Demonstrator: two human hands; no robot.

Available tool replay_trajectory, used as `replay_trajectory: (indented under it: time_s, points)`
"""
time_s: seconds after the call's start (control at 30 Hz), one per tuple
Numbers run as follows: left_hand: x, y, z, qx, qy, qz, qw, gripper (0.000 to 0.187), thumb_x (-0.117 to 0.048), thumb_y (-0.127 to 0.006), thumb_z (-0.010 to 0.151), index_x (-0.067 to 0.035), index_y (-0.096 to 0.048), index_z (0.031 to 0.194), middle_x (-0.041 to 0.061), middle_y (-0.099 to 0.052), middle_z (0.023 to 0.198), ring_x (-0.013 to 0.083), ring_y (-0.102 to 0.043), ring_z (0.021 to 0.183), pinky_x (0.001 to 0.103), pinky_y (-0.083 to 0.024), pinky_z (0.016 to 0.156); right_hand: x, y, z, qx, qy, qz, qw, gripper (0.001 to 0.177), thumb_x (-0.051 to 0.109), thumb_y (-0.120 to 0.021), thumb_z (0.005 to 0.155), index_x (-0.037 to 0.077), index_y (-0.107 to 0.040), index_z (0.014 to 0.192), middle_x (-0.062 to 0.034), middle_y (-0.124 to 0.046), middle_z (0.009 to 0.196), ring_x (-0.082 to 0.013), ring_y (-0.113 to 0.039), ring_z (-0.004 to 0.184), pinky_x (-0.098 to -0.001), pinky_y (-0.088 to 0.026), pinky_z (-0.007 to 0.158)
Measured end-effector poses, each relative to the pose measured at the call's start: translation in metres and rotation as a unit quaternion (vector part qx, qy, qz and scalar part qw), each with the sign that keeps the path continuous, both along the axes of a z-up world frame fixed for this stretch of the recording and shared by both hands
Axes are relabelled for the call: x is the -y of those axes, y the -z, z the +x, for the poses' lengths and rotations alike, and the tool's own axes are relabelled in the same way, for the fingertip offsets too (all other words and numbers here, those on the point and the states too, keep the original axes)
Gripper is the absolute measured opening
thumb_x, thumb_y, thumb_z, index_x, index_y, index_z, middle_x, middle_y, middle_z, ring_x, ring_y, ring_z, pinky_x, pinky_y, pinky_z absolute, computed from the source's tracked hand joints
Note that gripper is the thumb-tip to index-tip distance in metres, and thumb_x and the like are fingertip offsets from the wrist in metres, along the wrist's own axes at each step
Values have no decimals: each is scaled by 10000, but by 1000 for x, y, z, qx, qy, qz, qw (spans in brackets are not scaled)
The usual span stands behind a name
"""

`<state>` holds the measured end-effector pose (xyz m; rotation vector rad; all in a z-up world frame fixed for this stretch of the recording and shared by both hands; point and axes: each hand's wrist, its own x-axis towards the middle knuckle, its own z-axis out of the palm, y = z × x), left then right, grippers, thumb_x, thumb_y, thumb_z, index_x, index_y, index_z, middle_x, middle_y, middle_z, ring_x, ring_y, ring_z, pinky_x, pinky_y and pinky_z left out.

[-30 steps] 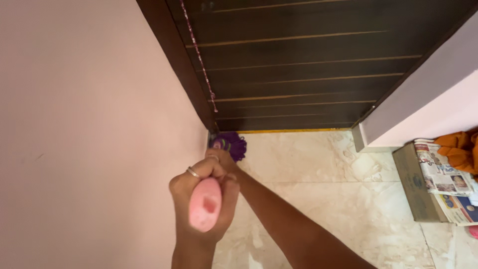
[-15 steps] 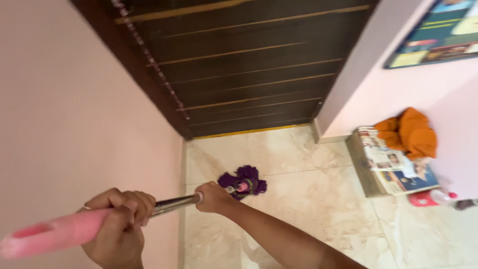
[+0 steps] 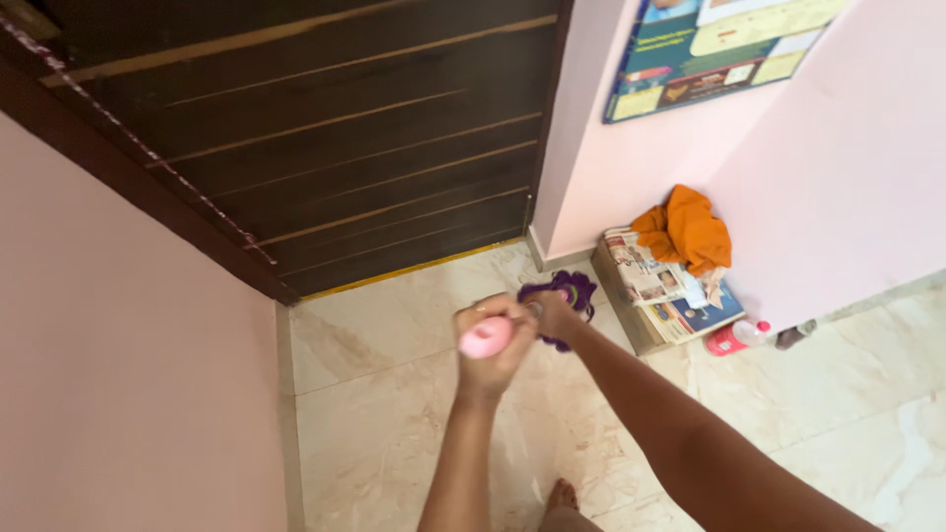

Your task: The person mops a tiled floor using a mop with a pink handle and purple head, moving the mop back and forth across the floor surface near a doorway and a corner.

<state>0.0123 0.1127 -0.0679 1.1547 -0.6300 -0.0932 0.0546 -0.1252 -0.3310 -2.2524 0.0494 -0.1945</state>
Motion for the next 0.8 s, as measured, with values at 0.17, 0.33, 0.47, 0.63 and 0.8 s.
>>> replay_trajectory:
  time_s: [0.17,0.33,0.47,0.63,0.8]
  points:
    - [21,-11,-26,2,74,30,997,173,38,-660,820,3,-565,680,-3,-578,645,59,-515,622,243,-447,596,12,1,-60,-35,109,-10,993,330,278,-818,713,57,-765,952,-179,-763,901,-323,-762,877,-395,-575,758]
    - [3,-23,-48,2,126,17,992,197,40,-666,826,-10,-545,679,13,-584,662,79,-542,638,244,-461,610,-16,-13,-126,-65,163,-75,982,287,354,-792,782,93,-774,901,-155,-765,881,-357,-725,872,-438,-563,751]
    - [-13,-32,-78,-129,237,-31,962,203,22,-660,798,-36,-521,662,23,-596,635,134,-650,596,279,-552,589,-43,-31,-188,-114,220,-92,964,306,346,-798,669,127,-758,878,-162,-747,800,-364,-729,773,-458,-574,726]
    - [-24,-45,-111,-125,297,10,947,219,-10,-673,808,-33,-532,642,32,-598,614,116,-599,566,262,-493,542,-77,-34,-258,-131,248,-107,954,284,373,-759,770,96,-754,829,-172,-741,791,-373,-728,790,-469,-570,720]
    - [-58,-67,-111,-97,283,45,953,218,-2,-648,769,-48,-490,625,4,-524,597,90,-518,573,259,-424,534,-120,-12,-244,-1,352,32,935,298,315,-699,817,58,-705,967,-174,-741,864,-349,-731,838,-462,-553,681]
